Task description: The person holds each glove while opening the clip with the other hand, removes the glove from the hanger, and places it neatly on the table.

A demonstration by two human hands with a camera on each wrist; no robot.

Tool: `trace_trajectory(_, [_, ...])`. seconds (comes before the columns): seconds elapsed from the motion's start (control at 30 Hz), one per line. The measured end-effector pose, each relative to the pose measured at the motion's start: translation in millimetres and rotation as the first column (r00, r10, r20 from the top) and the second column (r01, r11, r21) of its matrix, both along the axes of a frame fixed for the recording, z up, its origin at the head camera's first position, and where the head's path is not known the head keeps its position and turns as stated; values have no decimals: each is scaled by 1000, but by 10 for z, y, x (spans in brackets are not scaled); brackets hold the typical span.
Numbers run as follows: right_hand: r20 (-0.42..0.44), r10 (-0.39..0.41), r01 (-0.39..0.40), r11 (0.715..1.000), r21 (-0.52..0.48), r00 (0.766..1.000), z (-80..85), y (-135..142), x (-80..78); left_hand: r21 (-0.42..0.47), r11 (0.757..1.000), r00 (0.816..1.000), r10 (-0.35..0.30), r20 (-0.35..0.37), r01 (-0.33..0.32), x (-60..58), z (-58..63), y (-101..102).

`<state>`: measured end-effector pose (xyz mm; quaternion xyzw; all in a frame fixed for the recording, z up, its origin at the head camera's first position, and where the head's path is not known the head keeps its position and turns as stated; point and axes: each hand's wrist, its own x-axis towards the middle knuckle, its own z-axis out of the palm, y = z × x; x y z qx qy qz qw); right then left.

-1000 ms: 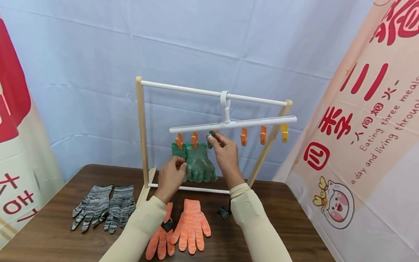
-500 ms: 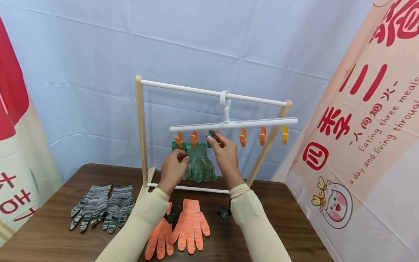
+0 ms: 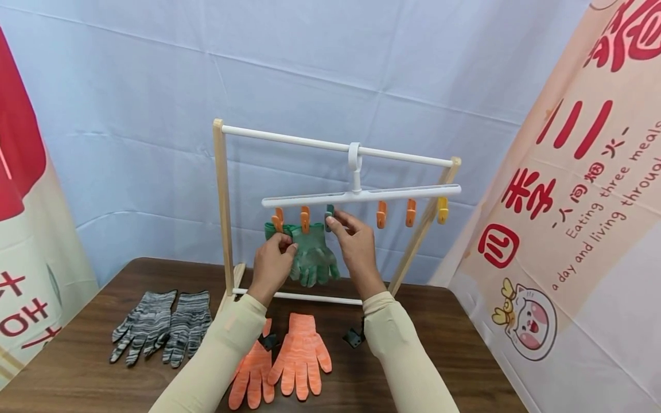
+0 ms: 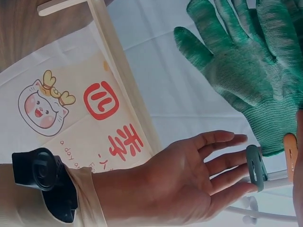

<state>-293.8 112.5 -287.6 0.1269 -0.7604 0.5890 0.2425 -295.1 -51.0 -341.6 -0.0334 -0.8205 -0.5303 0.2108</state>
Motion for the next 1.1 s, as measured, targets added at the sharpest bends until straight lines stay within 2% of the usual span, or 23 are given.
trace_trajectory(0.13, [8,-9,9,1000,15,1000,-41,12,4,13,1000,1000,-4,-11,4,15,8,-8])
trace_trajectory(0.57, [129,-44,24,988,155,991,-268,9,-15,13,1000,1000,-15,-7,15,12,4,-10])
trace_trajectory(0.83, [108,-24,7,987,158,994,-324,-59,4,0,1000,1000,-8,1,8,-17,2,9])
trace_trajectory(1.1, [102,34,-50,987,154,994,-271,-140,26,-15,1000,1000,-12,-8,12,17,14,1])
